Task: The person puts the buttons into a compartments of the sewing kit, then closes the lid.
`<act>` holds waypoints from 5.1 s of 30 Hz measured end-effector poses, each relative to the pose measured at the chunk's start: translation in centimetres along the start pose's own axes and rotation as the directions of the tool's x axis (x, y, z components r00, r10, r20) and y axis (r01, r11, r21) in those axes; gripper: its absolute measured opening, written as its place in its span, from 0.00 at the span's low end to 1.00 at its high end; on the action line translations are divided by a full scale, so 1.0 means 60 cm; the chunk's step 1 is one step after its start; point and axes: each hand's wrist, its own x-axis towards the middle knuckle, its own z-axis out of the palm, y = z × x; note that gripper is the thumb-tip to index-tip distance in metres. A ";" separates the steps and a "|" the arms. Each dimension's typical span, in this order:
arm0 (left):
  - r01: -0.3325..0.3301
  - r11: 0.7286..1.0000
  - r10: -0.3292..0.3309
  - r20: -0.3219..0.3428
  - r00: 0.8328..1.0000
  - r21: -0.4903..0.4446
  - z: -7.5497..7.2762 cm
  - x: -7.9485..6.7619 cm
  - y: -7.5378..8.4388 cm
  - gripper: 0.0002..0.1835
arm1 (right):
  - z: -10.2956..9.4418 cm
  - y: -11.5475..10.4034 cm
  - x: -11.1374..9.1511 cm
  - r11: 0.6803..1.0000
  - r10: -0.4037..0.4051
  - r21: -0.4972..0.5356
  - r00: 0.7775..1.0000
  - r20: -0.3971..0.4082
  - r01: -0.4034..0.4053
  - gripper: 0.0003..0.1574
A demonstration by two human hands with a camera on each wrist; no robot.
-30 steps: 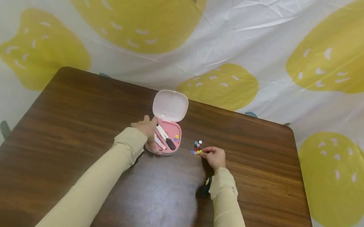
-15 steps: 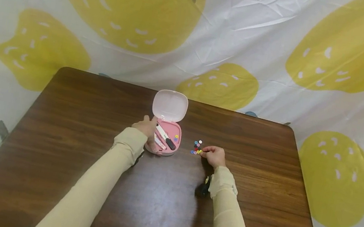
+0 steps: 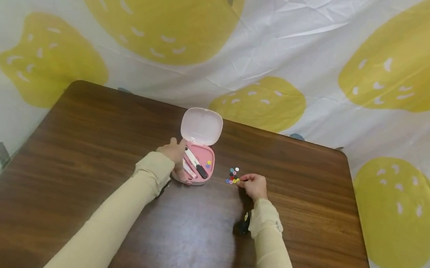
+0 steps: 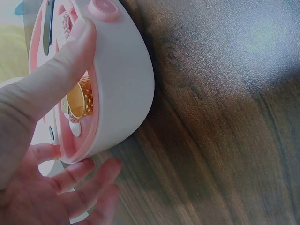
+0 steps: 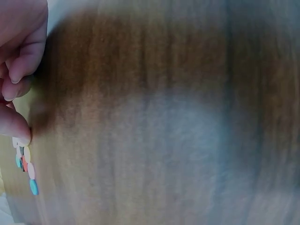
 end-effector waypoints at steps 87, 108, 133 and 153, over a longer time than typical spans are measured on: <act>0.047 0.998 -0.046 0.058 0.997 -0.028 0.005 0.014 -0.006 0.61 | 0.005 -0.074 -0.003 0.979 -0.201 0.003 0.972 0.122 0.202 0.08; 0.029 0.999 -0.026 0.079 0.997 -0.039 0.006 0.012 -0.007 0.63 | 0.097 -0.149 0.009 0.987 -0.161 0.007 0.984 0.078 0.161 0.06; 0.045 0.998 -0.042 0.073 0.996 -0.035 0.008 0.019 -0.015 0.61 | 0.024 -0.099 0.001 0.959 -0.271 0.092 0.963 0.003 0.270 0.09; 0.058 0.996 -0.052 0.082 0.995 -0.067 0.008 0.024 -0.015 0.64 | 0.021 -0.009 -0.028 0.962 -0.217 0.163 0.976 -0.028 0.218 0.08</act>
